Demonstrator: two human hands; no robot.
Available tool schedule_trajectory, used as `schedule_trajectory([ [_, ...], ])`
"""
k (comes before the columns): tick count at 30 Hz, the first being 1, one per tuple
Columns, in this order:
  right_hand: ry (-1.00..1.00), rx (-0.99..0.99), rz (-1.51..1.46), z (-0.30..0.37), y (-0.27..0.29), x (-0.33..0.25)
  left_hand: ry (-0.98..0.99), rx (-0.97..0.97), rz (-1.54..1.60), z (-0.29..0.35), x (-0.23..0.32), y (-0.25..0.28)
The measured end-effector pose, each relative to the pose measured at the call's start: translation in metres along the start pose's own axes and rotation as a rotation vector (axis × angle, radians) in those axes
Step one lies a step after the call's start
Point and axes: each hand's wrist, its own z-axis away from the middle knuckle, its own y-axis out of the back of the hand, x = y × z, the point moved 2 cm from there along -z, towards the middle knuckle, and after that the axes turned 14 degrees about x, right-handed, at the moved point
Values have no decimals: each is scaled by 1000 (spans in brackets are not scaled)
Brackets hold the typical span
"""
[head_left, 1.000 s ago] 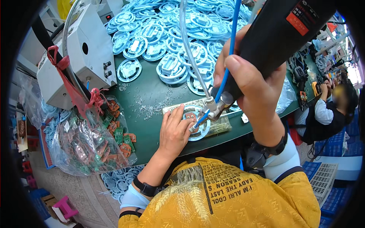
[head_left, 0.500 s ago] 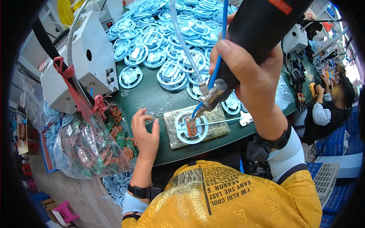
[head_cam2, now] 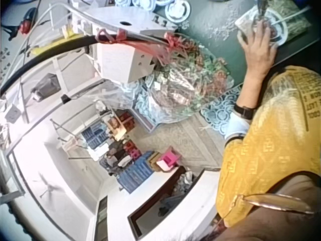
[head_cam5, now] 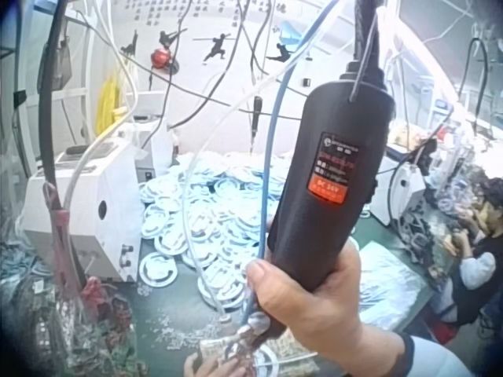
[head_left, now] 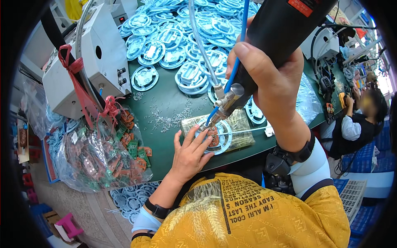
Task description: Assembling and finishing plastic parts using an electric screwdriver and hand tools.
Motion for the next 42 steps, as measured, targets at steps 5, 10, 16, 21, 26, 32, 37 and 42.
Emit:
schedule_trajectory([
  [5, 58, -22, 90, 2, 4, 3, 10, 5, -2, 3, -1, 1],
  [10, 11, 36, 135, 6, -1, 7, -8, -15, 0, -2, 4, 4],
  [16, 38, 37, -22, -7, 13, -30, -30, -7, -52, -4, 3, 0],
  [21, 77, 8, 95, 21, 9, -42, 4, 31, -73, -2, 3, -7],
  [26, 79, 6, 107, 35, 6, -32, -30, 45, -89, -1, 0, -8],
  [32, 34, 19, 128, 35, 6, -29, -24, 62, -71, -1, -1, -10],
  [37, 15, 28, 85, 37, 10, -24, -32, 73, -77, 0, -2, -11],
  [42, 14, 28, 43, 46, 9, -25, -40, 76, -76, -2, -1, -10],
])
